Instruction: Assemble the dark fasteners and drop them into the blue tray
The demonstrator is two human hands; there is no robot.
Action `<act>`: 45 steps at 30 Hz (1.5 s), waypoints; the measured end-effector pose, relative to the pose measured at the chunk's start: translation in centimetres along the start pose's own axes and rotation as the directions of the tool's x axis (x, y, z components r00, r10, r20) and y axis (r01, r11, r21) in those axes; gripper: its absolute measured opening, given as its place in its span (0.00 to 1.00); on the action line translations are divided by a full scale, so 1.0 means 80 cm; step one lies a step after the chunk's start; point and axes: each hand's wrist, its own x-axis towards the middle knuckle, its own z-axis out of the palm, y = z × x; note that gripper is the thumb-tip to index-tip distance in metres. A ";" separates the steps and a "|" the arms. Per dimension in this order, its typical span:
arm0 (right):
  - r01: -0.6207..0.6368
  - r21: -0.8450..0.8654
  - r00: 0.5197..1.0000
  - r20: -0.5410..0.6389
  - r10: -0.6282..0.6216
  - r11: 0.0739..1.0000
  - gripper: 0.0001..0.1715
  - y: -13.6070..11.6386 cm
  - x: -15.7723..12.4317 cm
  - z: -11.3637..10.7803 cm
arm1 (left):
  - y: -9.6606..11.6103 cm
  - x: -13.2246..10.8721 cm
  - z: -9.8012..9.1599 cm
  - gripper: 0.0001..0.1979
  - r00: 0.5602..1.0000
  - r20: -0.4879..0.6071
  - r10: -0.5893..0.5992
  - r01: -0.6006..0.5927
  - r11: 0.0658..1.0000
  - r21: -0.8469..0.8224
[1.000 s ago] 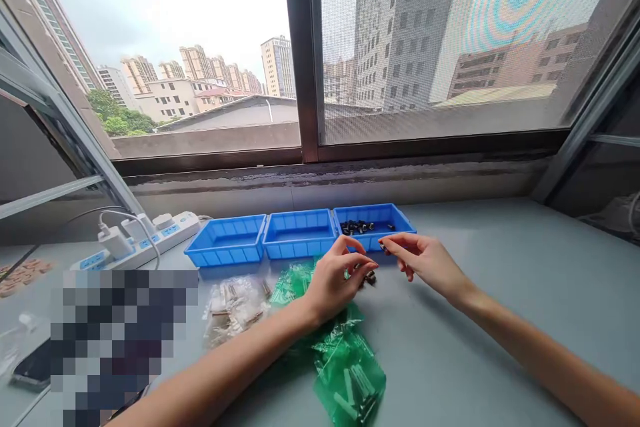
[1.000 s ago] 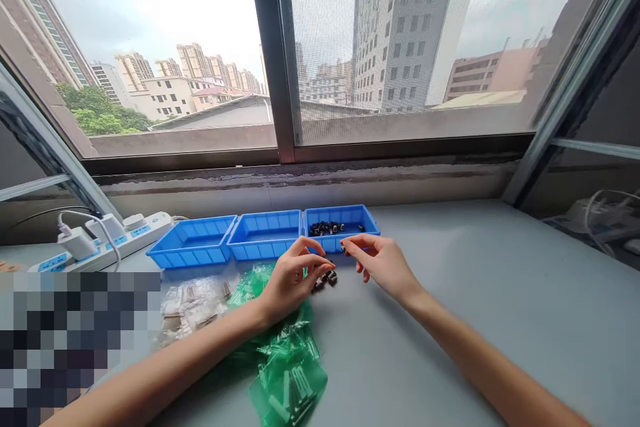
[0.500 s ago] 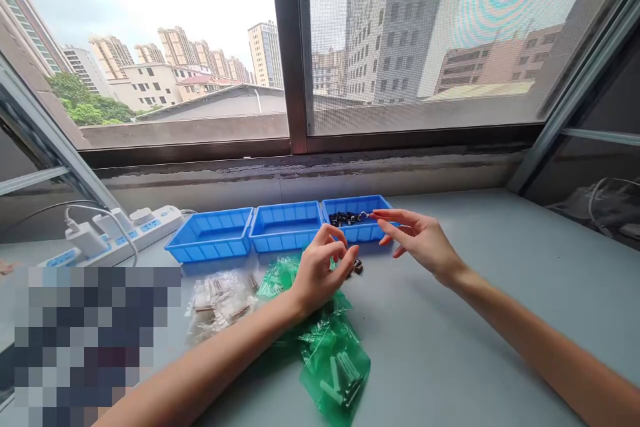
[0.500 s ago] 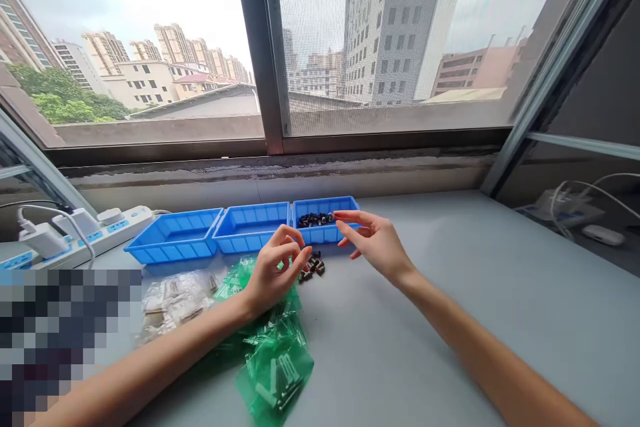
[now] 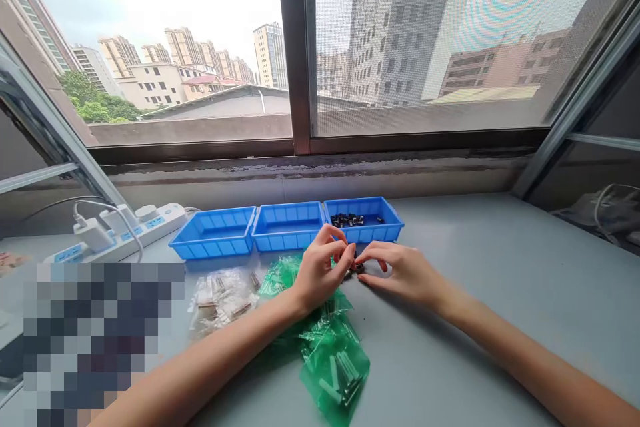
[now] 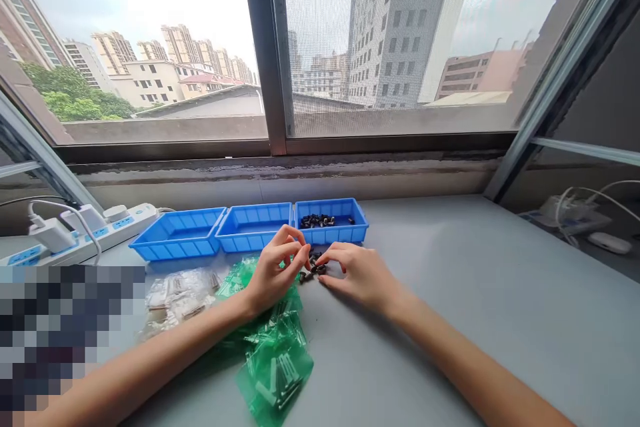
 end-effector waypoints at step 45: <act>-0.403 0.834 0.874 0.229 0.428 0.376 0.30 -0.029 0.012 0.001 | -0.002 -0.006 0.001 0.05 0.999 0.030 -0.043 0.043 0.999 0.016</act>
